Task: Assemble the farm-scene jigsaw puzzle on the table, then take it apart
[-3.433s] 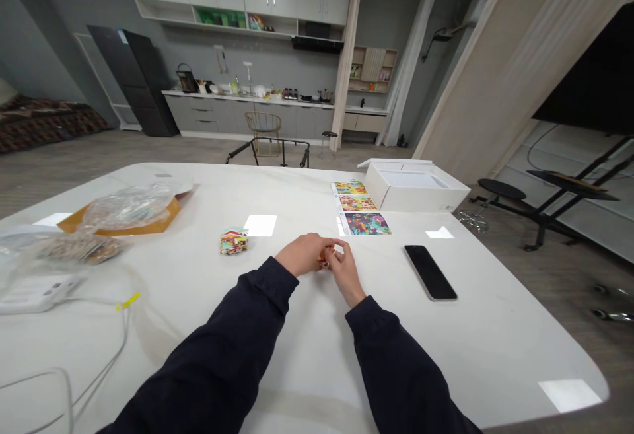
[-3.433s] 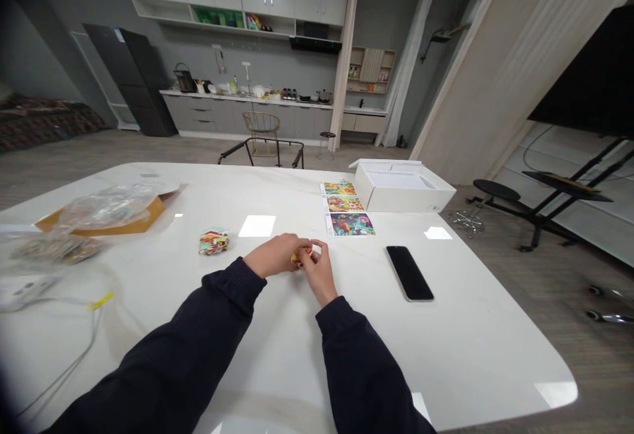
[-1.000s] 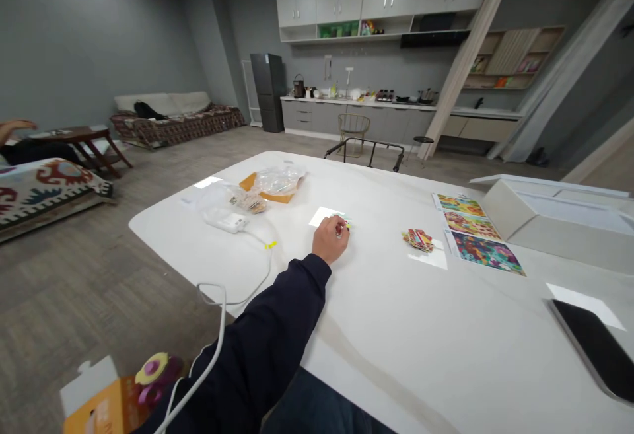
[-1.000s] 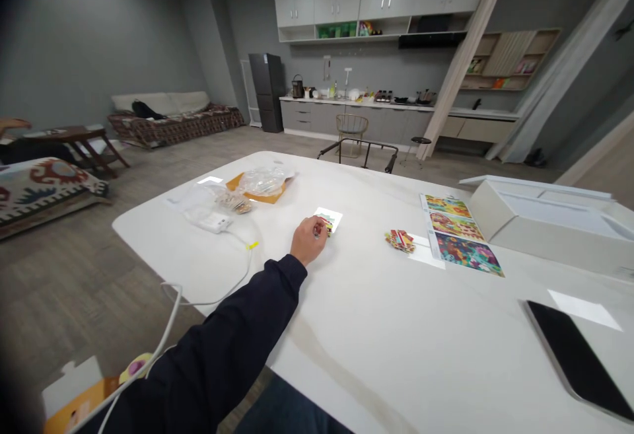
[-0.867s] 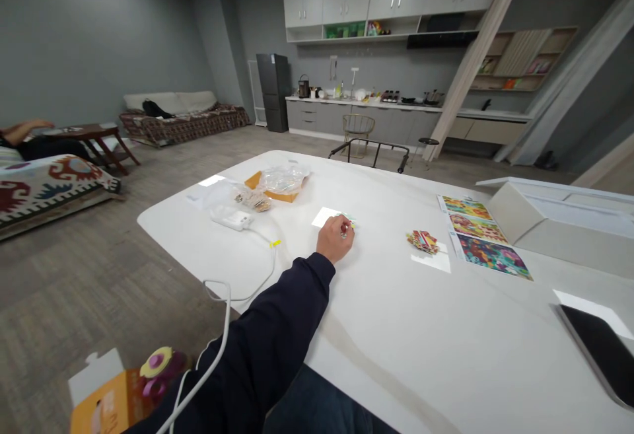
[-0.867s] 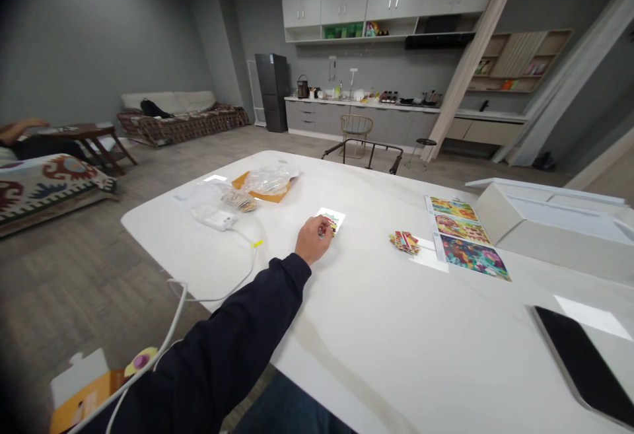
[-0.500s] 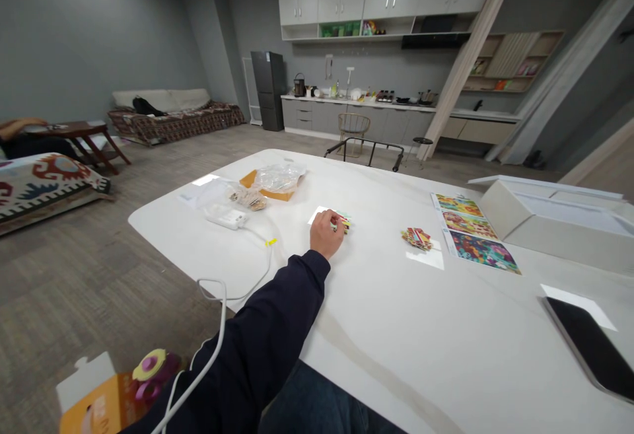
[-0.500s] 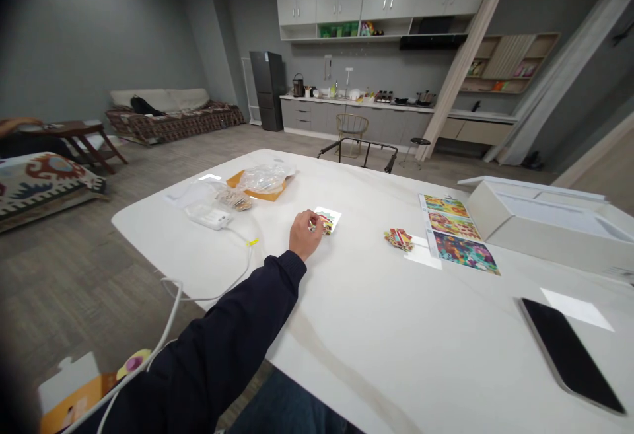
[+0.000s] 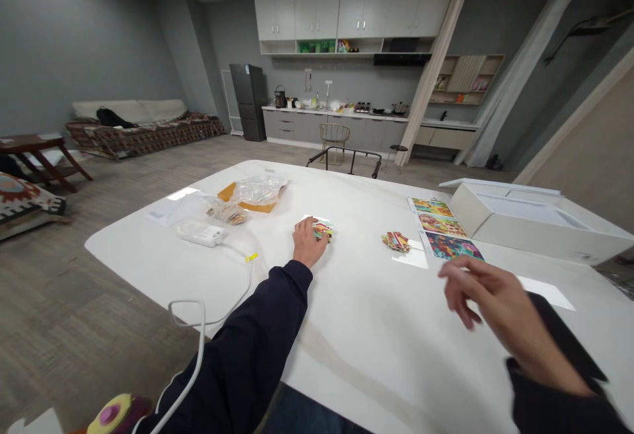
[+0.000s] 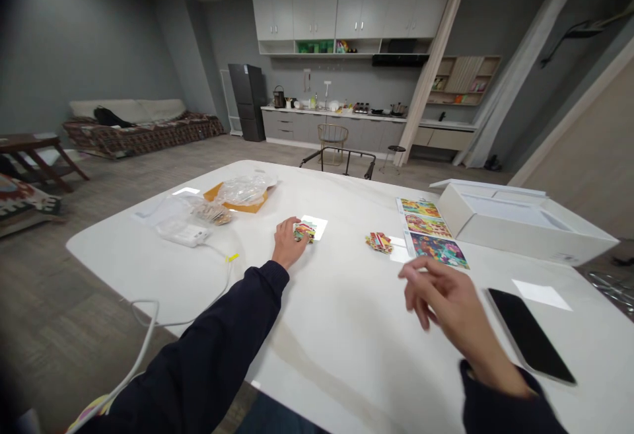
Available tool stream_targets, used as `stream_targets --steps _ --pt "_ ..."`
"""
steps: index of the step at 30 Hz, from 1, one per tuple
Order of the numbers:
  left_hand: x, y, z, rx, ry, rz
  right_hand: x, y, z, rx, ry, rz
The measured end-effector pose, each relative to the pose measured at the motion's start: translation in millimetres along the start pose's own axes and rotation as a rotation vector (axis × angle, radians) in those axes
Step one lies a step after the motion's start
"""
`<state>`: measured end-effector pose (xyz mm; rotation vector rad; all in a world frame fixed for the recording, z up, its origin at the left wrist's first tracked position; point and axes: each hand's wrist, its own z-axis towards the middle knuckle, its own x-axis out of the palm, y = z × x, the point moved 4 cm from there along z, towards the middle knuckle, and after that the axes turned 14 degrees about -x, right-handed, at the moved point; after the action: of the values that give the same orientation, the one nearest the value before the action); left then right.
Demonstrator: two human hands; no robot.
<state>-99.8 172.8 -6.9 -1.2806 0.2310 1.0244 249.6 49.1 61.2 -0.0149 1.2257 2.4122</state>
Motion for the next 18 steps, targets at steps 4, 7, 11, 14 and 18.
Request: stream_targets --steps 4,7,11,14,18 --pt "3.0 2.4 4.3 0.018 0.008 0.003 36.2 -38.2 7.0 0.052 0.041 0.013" --pt "5.4 3.4 5.2 0.050 0.008 -0.008 59.4 -74.6 0.1 0.042 0.048 -0.052" --pt "9.3 7.5 7.0 0.049 -0.005 -0.010 71.4 -99.9 -8.1 0.049 0.177 -0.074" --pt "7.8 10.1 10.7 0.041 -0.030 -0.038 69.8 -98.7 -7.6 0.071 0.176 -0.049" --pt "-5.8 -5.7 2.8 0.121 -0.093 -0.136 73.3 -91.2 -6.8 0.105 0.220 -0.017"
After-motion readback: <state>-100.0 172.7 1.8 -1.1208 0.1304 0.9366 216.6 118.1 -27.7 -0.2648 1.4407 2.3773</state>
